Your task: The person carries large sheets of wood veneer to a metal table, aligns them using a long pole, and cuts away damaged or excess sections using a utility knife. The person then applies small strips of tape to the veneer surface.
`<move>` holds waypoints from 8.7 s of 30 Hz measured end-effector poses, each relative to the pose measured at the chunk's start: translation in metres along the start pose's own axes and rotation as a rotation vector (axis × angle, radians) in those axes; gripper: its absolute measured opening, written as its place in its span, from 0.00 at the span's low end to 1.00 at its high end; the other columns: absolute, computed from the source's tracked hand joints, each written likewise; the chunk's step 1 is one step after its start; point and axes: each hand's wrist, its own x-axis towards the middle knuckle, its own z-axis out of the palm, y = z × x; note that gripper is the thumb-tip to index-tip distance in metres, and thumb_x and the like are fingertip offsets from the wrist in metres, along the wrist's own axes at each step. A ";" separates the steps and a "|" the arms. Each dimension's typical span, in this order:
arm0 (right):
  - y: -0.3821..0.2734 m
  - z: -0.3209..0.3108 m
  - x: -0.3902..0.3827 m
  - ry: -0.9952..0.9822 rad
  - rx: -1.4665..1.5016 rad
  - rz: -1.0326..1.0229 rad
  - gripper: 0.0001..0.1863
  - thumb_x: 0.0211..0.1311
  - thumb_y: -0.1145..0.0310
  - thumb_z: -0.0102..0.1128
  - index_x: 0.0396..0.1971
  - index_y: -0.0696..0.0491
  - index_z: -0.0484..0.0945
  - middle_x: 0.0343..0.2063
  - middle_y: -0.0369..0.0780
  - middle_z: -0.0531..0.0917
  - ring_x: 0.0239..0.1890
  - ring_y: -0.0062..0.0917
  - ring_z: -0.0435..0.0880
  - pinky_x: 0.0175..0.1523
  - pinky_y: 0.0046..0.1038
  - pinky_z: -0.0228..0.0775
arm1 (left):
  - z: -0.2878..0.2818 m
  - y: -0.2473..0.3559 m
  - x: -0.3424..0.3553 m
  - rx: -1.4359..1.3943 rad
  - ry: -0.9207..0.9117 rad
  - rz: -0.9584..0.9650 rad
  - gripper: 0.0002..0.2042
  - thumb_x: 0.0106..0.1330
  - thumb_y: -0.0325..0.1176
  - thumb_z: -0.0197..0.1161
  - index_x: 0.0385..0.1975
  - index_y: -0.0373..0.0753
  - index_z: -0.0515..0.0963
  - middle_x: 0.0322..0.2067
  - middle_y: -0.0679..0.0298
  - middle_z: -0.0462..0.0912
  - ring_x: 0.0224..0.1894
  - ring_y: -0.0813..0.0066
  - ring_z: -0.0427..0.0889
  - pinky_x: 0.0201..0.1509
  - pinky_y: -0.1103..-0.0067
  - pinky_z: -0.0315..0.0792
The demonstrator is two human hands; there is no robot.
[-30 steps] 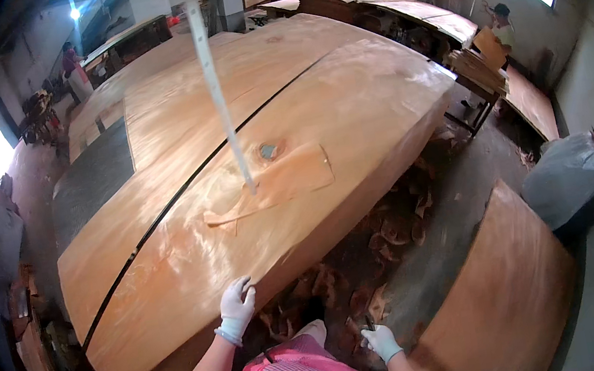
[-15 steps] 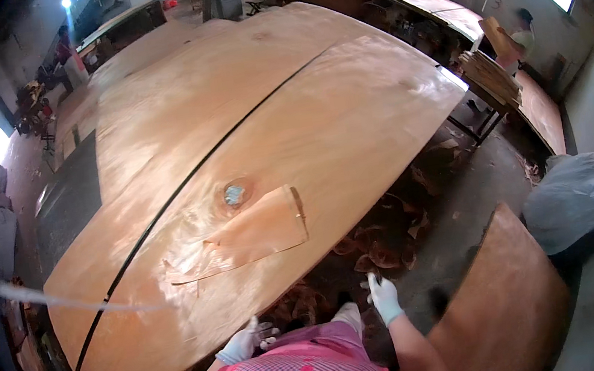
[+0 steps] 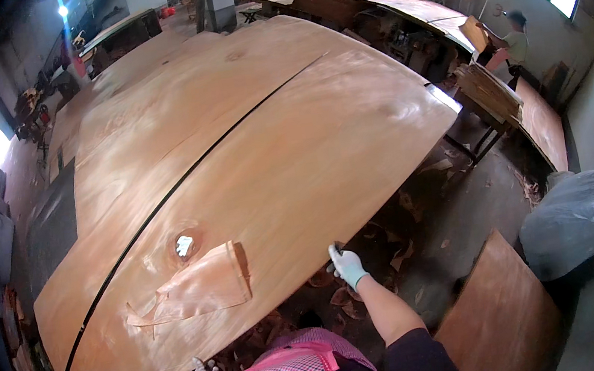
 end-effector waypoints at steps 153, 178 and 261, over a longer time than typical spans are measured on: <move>-0.265 0.270 0.042 -0.868 -1.226 -1.387 0.22 0.52 0.74 0.56 0.50 0.50 0.77 0.40 0.44 0.82 0.43 0.38 0.81 0.47 0.38 0.75 | 0.240 0.218 0.089 1.181 0.124 0.844 0.29 0.57 0.34 0.62 0.61 0.44 0.68 0.56 0.53 0.74 0.53 0.53 0.75 0.57 0.61 0.68; -0.275 0.271 0.019 -0.935 -1.298 -1.324 0.20 0.55 0.74 0.56 0.50 0.51 0.78 0.42 0.49 0.82 0.46 0.45 0.80 0.48 0.41 0.72 | -0.076 0.005 -0.138 1.100 0.754 0.236 0.32 0.49 0.40 0.71 0.57 0.37 0.73 0.47 0.55 0.81 0.53 0.59 0.78 0.67 0.61 0.60; -0.263 0.322 0.032 -0.987 -1.033 -1.892 0.35 0.50 0.64 0.66 0.60 0.56 0.68 0.60 0.42 0.72 0.51 0.35 0.78 0.56 0.36 0.71 | 0.207 0.176 0.054 -0.003 -0.102 0.091 0.09 0.68 0.34 0.59 0.30 0.34 0.79 0.17 0.68 0.76 0.12 0.81 0.70 0.14 0.82 0.63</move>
